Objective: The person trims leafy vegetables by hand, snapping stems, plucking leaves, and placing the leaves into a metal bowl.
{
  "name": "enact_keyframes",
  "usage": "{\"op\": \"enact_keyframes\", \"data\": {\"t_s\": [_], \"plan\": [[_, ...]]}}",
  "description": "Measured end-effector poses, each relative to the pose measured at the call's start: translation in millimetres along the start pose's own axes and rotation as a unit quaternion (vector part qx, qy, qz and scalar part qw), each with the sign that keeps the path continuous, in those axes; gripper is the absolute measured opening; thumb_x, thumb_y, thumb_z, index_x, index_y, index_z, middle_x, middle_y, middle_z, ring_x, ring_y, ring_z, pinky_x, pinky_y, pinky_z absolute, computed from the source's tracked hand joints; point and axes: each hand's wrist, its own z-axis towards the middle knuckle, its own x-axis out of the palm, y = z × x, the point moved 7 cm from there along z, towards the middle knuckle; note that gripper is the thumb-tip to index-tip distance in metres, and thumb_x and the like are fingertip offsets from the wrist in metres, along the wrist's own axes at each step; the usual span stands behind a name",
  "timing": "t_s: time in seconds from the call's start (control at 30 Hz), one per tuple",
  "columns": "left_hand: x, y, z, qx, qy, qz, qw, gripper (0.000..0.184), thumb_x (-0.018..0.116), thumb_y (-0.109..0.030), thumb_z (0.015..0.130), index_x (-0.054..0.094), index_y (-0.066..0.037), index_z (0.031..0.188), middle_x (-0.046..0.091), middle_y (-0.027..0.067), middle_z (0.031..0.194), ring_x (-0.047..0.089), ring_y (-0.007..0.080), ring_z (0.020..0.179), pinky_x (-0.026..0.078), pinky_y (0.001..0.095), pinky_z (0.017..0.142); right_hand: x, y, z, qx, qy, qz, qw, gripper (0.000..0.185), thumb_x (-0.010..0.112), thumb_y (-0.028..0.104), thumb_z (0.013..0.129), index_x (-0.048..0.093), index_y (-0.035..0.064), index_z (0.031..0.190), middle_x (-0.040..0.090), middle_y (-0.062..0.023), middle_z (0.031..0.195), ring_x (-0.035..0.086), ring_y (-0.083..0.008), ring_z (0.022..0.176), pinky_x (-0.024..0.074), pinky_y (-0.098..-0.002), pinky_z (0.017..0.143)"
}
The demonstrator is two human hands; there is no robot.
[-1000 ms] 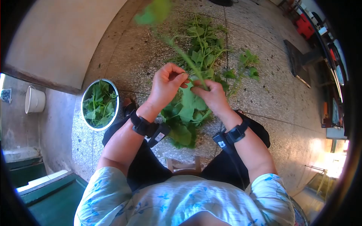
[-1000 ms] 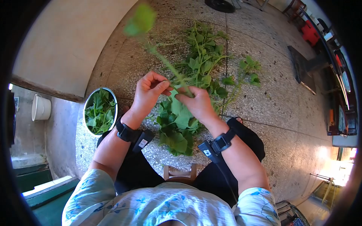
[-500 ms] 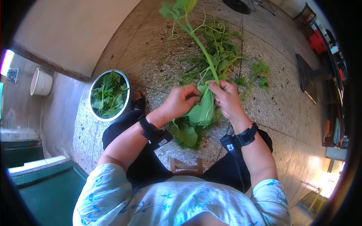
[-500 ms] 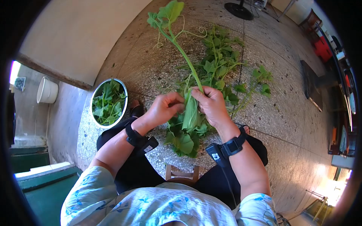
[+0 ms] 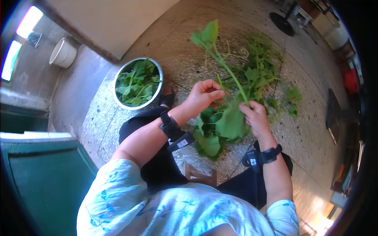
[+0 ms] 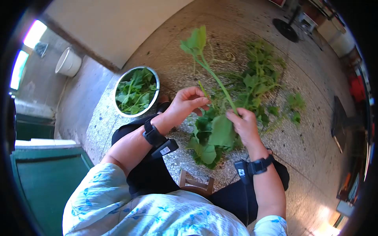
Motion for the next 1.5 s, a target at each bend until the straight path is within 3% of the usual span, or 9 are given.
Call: {"op": "enact_keyframes", "data": {"t_s": [0.27,0.4,0.6,0.87,1.07,1.2,1.4,1.47,1.5], "plan": [[-190,21,-27,-0.008,-0.433,-0.197,0.88,0.039,0.052,-0.016,0.082,0.039,0.008,0.11,0.054,0.014,0.09,0.058,0.0239,0.077,0.051,0.0293,0.06,2,-12,-9,-0.026,-0.01,-0.07,0.997,0.019,0.056,0.014,0.079,0.058,-0.0005,0.091,0.047,0.0039,0.064,0.034,-0.001,0.04,0.0244,-0.0179,0.035],[-144,13,-18,-0.067,-0.32,-0.118,0.938,0.03,0.048,-0.019,0.084,0.045,0.003,0.105,0.056,0.0112,0.09,0.058,0.019,0.074,0.05,0.0263,0.057,1,-13,-12,0.044,0.02,0.109,0.993,0.026,0.042,0.02,0.088,0.055,-0.001,0.096,0.04,0.0044,0.059,0.029,-0.0004,0.039,0.0209,-0.0149,0.033],[-20,-43,10,0.128,-0.112,0.223,0.96,0.019,0.051,-0.016,0.083,0.055,-0.002,0.096,0.057,0.0015,0.077,0.052,0.0056,0.061,0.039,0.0179,0.048,8,-3,-16,0.0,0.031,0.094,0.995,0.025,0.044,0.021,0.088,0.055,-0.0009,0.093,0.042,0.0028,0.062,0.033,-0.0027,0.044,0.0242,-0.0162,0.037],[62,-20,23,0.068,0.074,0.059,0.993,0.02,0.049,-0.016,0.084,0.054,-0.002,0.097,0.055,-0.0019,0.071,0.05,0.0044,0.058,0.036,0.0173,0.045,1,-2,-22,0.017,0.045,0.203,0.978,0.023,0.045,0.026,0.087,0.054,0.0045,0.082,0.041,0.0028,0.061,0.036,-0.0057,0.047,0.0255,-0.0174,0.04],[81,-36,20,0.195,0.122,0.347,0.909,0.011,0.051,-0.01,0.082,0.055,0.0,0.08,0.044,-0.0005,0.055,0.037,0.0054,0.05,0.032,0.0233,0.044,-4,-2,-30,0.016,0.075,0.26,0.963,0.024,0.046,0.026,0.087,0.052,0.0045,0.078,0.039,0.0035,0.059,0.032,-0.004,0.043,0.0213,-0.0181,0.038],[82,-31,20,0.133,0.165,0.277,0.937,0.008,0.052,-0.007,0.079,0.054,0.001,0.078,0.045,0.0053,0.055,0.038,0.0072,0.051,0.034,0.0254,0.045,-3,0,-35,0.039,0.101,0.275,0.955,0.024,0.046,0.025,0.087,0.052,0.0043,0.077,0.037,0.0046,0.056,0.03,-0.0034,0.042,0.0207,-0.018,0.037],[79,-35,14,0.233,0.051,0.339,0.91,0.012,0.049,-0.009,0.081,0.053,-0.001,0.074,0.044,0.0002,0.053,0.037,0.0057,0.048,0.03,0.0228,0.043,-18,1,-27,-0.079,-0.04,0.036,0.995,0.024,0.049,0.019,0.084,0.055,0.0005,0.07,0.041,0.0018,0.051,0.035,-0.0063,0.044,0.026,-0.0231,0.04],[70,-35,15,0.004,0.095,0.111,0.989,0.016,0.046,-0.013,0.084,0.052,-0.003,0.074,0.038,-0.0049,0.052,0.031,0.0037,0.044,0.023,0.0195,0.04,-27,32,-35,-0.287,-0.166,-0.167,0.928,0.019,0.052,0.014,0.081,0.056,-0.0011,0.072,0.046,-0.0053,0.052,0.04,-0.0088,0.047,0.0307,-0.0256,0.044],[65,-41,14,-0.015,0.112,0.034,0.993,0.016,0.046,-0.015,0.085,0.052,-0.004,0.075,0.036,-0.0058,0.052,0.029,0.0031,0.043,0.021,0.0186,0.04,-32,33,-34,-0.245,-0.152,-0.19,0.939,0.014,0.053,0.012,0.08,0.056,-0.0012,0.075,0.046,-0.0103,0.055,0.043,-0.0122,0.048,0.0336,-0.0271,0.045]]}}
